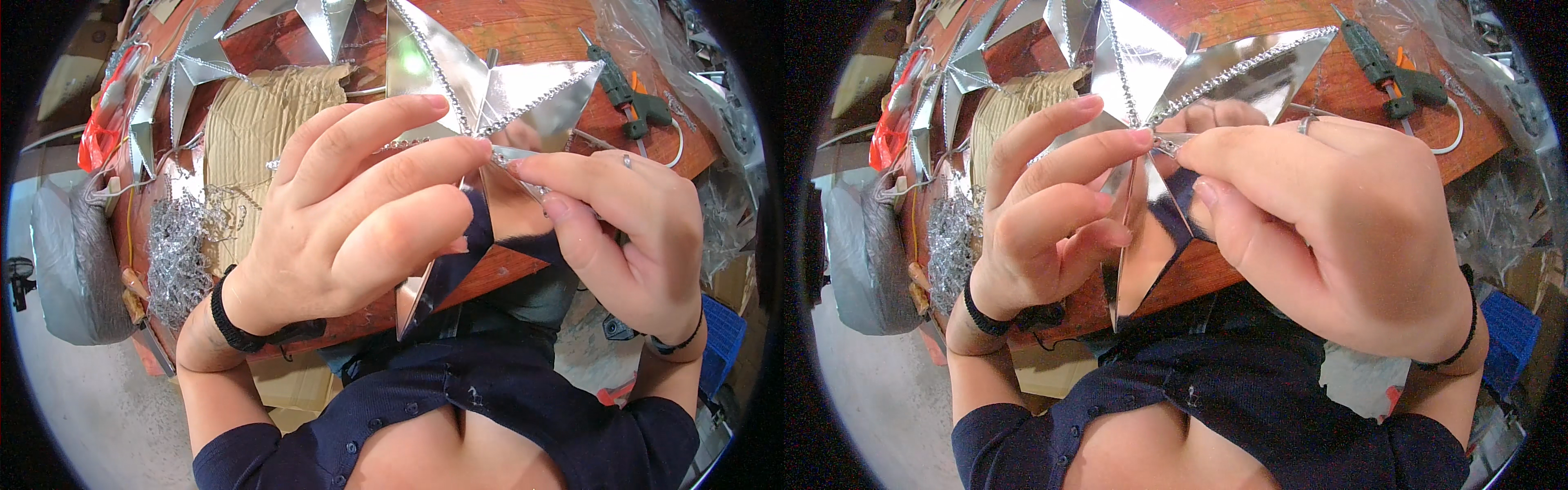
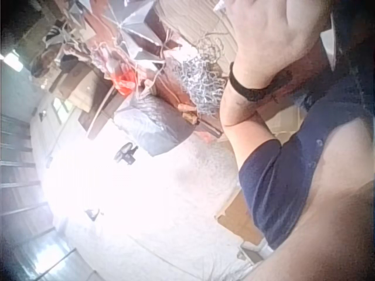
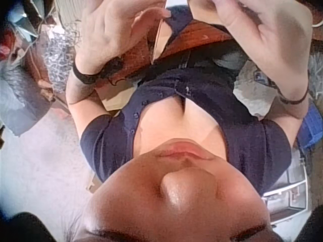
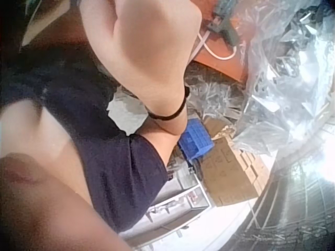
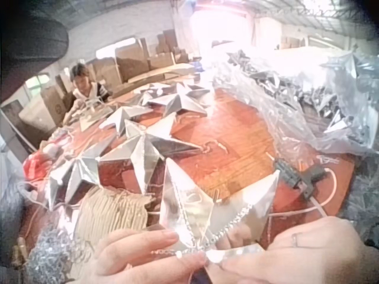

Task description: Assembling and decorating metallic Christmas stars using a glue gun and decorative bead strings.

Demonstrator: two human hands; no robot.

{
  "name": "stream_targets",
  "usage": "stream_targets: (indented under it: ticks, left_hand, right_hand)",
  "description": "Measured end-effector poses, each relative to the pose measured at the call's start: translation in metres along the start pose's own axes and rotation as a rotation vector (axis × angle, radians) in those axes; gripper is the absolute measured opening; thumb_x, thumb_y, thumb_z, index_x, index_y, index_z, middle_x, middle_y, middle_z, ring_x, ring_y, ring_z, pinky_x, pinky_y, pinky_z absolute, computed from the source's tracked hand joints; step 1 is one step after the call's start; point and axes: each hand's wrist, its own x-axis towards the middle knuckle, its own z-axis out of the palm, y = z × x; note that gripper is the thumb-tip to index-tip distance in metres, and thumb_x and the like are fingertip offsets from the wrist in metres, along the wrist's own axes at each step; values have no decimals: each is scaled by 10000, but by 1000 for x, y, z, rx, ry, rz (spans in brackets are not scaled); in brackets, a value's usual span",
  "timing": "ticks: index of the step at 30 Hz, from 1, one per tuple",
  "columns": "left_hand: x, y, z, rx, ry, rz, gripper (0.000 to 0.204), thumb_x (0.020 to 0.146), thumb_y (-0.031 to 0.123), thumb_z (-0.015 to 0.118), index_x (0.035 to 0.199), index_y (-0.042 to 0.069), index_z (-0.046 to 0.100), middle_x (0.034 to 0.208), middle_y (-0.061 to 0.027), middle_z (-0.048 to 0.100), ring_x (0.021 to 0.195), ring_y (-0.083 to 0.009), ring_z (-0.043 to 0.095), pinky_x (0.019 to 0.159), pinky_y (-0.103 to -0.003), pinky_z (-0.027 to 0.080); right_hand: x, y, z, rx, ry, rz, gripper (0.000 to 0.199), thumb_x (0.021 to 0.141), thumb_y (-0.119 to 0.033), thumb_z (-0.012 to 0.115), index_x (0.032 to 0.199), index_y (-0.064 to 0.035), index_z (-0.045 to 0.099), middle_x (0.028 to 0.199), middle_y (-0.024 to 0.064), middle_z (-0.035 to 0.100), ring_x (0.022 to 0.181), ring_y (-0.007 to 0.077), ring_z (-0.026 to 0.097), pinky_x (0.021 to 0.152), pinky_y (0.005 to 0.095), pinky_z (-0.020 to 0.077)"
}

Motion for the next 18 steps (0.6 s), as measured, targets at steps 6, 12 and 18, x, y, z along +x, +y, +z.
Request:
stream_targets:
  ticks: [6, 12, 18]
  left_hand:
    - [0, -1, 0, -3, 2, 1, 352, 823, 196, 714, 1042, 130, 446, 1167, -143, 649, 1198, -382, 496, 956, -426, 445]
    - [0, -3, 0, -4, 8, 8, 354, 818, 199, 717, 1038, 129, 449, 1163, -141, 650, 1195, -380, 499, 956, -428, 439]
    - [0, -2, 0, 7, 5, 1, 335, 817, 190, 717, 1020, 125, 459, 1156, -136, 652, 1195, -378, 499, 956, -423, 441]
  right_hand:
    - [-2, -1, 0, 40, -16, 46, 216, 797, 28, 576, 984, 16, 683, 767, 124, 669, 609, 185, 613, 579, 273, 453]
    - [-3, -4, 3, 150, 44, 134, 212, 816, 41, 565, 989, 25, 686, 802, 126, 685, 626, 131, 613, 575, 234, 450]
    - [-1, -6, 0, 127, -18, 146, 202, 818, 40, 564, 981, 33, 684, 795, 128, 685, 647, 151, 635, 592, 243, 468]
